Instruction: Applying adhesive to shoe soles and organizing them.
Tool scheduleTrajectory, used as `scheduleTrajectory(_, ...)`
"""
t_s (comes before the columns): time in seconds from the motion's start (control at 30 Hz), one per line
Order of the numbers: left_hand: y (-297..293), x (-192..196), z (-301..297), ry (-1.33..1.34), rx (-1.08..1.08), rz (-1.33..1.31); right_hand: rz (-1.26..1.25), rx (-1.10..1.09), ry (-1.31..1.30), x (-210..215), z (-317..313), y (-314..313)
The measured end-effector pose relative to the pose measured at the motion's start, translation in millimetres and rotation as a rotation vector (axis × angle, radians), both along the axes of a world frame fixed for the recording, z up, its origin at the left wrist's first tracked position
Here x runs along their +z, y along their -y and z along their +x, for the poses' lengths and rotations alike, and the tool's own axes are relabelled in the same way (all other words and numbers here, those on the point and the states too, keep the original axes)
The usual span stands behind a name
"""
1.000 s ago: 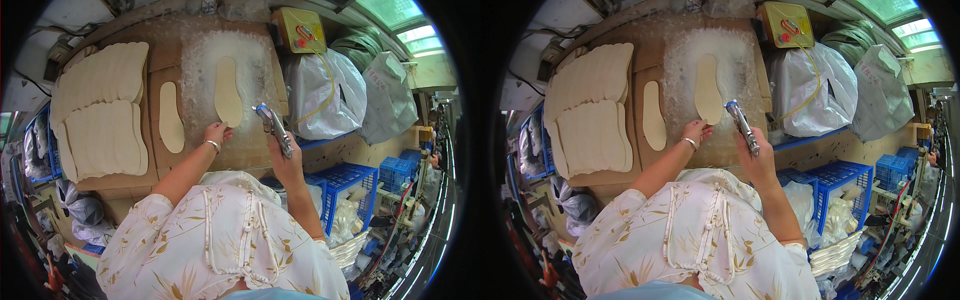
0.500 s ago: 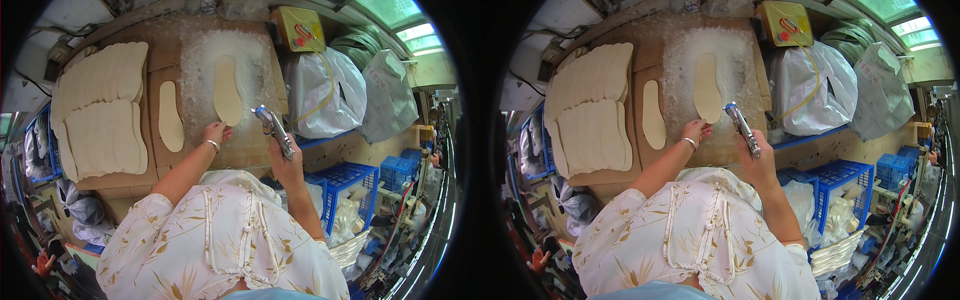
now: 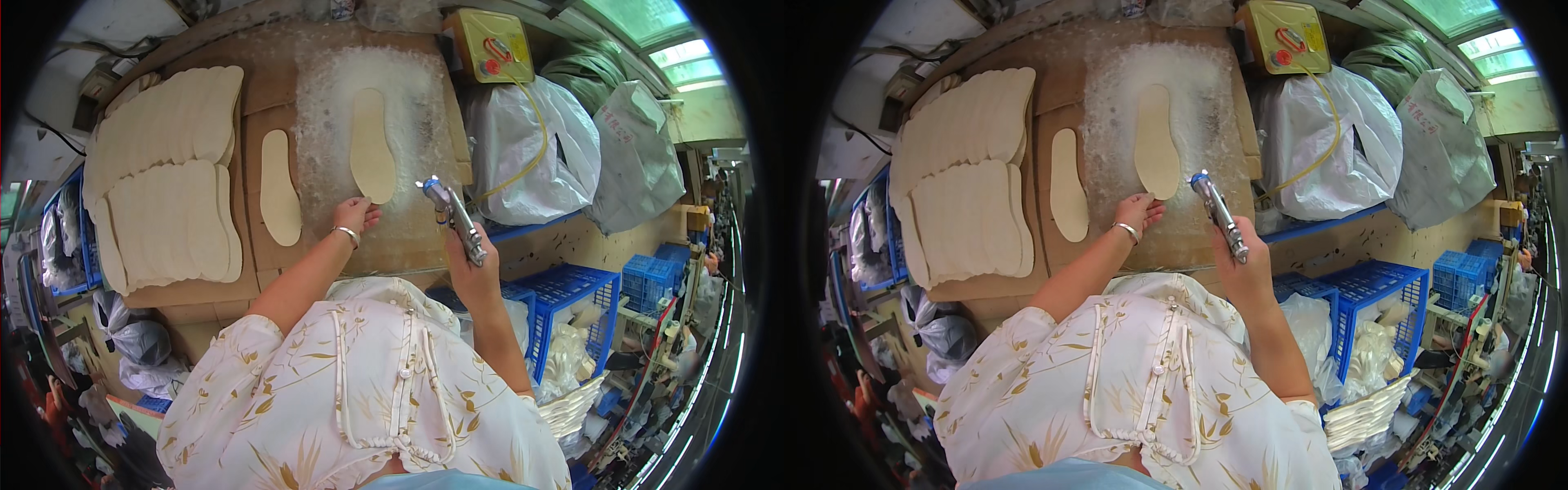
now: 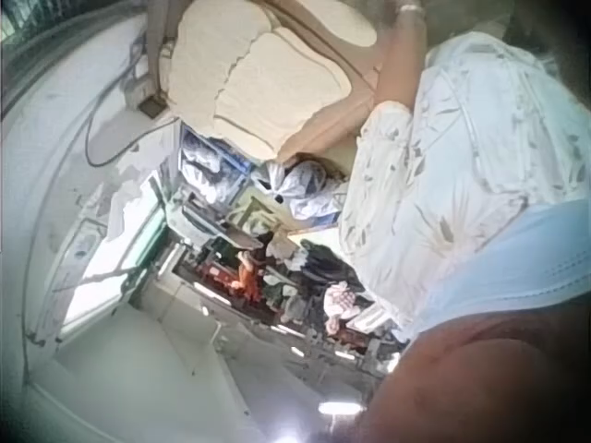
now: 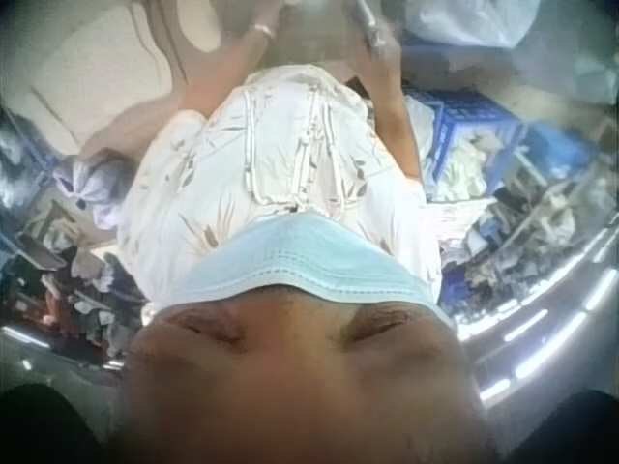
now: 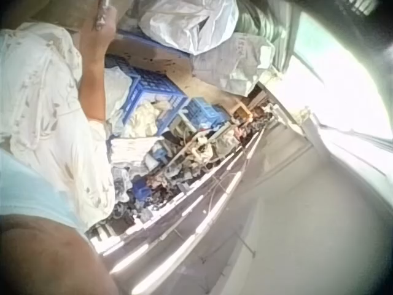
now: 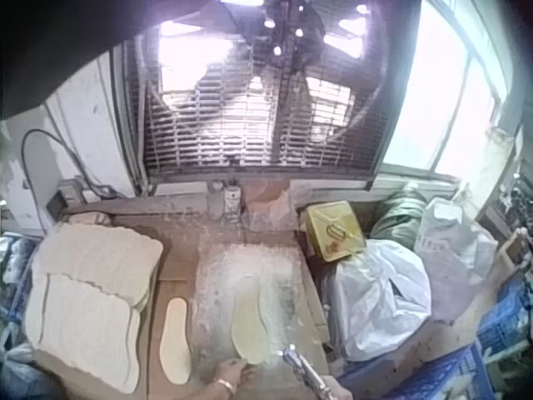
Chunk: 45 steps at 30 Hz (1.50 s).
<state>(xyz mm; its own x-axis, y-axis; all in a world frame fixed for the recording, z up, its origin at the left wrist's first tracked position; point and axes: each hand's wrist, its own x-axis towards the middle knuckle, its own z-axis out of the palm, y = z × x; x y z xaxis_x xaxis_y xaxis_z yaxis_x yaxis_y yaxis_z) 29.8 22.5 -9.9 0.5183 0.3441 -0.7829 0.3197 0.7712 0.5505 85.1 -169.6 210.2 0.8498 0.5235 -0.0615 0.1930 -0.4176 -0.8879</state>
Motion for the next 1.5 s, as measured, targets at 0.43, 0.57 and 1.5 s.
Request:
scheduleTrajectory(0.43, -0.7, -0.5, 1.2, -0.017, -0.018, 0.016, 0.012, 0.07, -0.017, 3.0, -6.7, 5.9)
scheduleTrajectory(0.57, -0.8, -0.1, 2.2, -0.025, -0.016, 0.02, -0.085, 0.003, -0.021, 2.1, -1.6, 8.1)
scheduleTrajectory(1.5, 1.0, -2.1, -0.9, -0.026, -0.031, 0.022, -0.053, 0.044, -0.084, 6.3, -32.4, 25.1)
